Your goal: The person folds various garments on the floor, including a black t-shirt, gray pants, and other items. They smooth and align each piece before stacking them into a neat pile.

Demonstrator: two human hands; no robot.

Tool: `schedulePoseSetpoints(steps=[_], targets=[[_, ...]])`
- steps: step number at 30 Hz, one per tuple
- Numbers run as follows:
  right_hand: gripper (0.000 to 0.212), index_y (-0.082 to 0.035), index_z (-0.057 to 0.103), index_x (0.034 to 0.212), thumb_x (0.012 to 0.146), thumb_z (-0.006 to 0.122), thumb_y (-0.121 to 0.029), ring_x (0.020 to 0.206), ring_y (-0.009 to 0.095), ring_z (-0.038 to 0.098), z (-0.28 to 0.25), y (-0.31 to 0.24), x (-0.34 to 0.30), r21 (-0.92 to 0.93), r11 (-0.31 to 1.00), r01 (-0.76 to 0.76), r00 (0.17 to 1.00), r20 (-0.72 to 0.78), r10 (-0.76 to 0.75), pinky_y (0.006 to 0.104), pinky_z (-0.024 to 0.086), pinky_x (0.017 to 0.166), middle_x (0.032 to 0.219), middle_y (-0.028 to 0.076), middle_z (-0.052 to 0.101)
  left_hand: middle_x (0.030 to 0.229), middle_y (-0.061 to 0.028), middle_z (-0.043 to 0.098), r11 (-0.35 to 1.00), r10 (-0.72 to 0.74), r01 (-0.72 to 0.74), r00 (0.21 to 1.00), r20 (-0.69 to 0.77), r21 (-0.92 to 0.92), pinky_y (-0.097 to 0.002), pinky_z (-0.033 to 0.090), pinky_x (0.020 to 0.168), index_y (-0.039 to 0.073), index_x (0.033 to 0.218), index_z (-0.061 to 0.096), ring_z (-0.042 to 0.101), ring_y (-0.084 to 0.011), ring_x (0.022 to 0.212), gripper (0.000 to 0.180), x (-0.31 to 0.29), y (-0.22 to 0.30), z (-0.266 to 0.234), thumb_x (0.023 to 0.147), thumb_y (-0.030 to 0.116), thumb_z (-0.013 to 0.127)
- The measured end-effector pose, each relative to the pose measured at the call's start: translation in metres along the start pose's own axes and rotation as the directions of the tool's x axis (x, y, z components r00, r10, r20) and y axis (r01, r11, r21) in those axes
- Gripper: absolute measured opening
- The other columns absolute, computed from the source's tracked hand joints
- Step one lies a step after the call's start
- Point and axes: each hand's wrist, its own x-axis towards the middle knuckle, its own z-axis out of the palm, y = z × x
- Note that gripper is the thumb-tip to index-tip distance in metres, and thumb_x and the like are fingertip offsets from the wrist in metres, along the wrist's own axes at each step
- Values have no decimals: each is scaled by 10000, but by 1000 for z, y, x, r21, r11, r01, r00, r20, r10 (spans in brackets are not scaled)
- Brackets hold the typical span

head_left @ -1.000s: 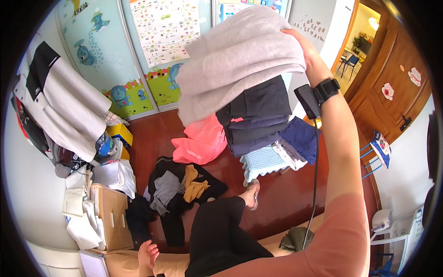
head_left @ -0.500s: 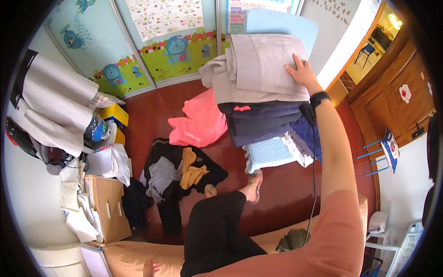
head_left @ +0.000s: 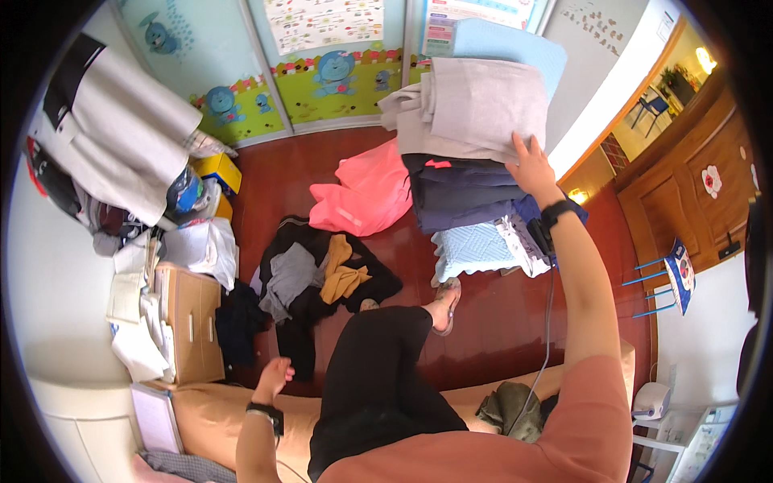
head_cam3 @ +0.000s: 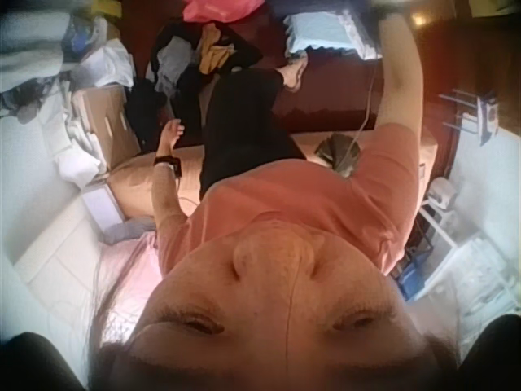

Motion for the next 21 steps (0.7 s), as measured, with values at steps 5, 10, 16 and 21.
schedulePoseSetpoints(steps=[5,10,16,21], targets=[[380,-108,598,1098,803,561,-346,1005,323,558,1,-65,-117,353,907,228,862,361,-357,407,448,840,1079,130,606,771,-43,599,935,346,-354,922,-176,-19,-240,468,625,14,1012,560,556,-110,667,232,43,16,-25,942,198,437],[376,-65,584,1105,841,541,-330,1093,318,501,28,-173,-222,698,651,298,641,359,-678,390,403,914,1160,158,552,859,-122,629,889,457,-442,869,-189,118,-322,472,732,11,985,582,599,-207,793,273,88,12,-58,911,247,467],[600,-140,457,1275,751,682,-328,1182,377,412,38,-258,-261,783,579,227,601,355,-716,417,348,987,1308,192,405,958,-198,621,881,449,-319,797,-405,349,-419,454,831,46,952,625,575,-354,960,315,133,0,-86,846,298,469],[605,-116,495,1224,697,723,-307,1166,353,415,53,-283,-255,801,560,211,599,347,-722,417,346,978,1263,154,440,979,-168,626,915,275,-88,851,-448,395,-425,457,848,112,968,642,580,-361,954,273,186,-6,-85,815,277,488]])
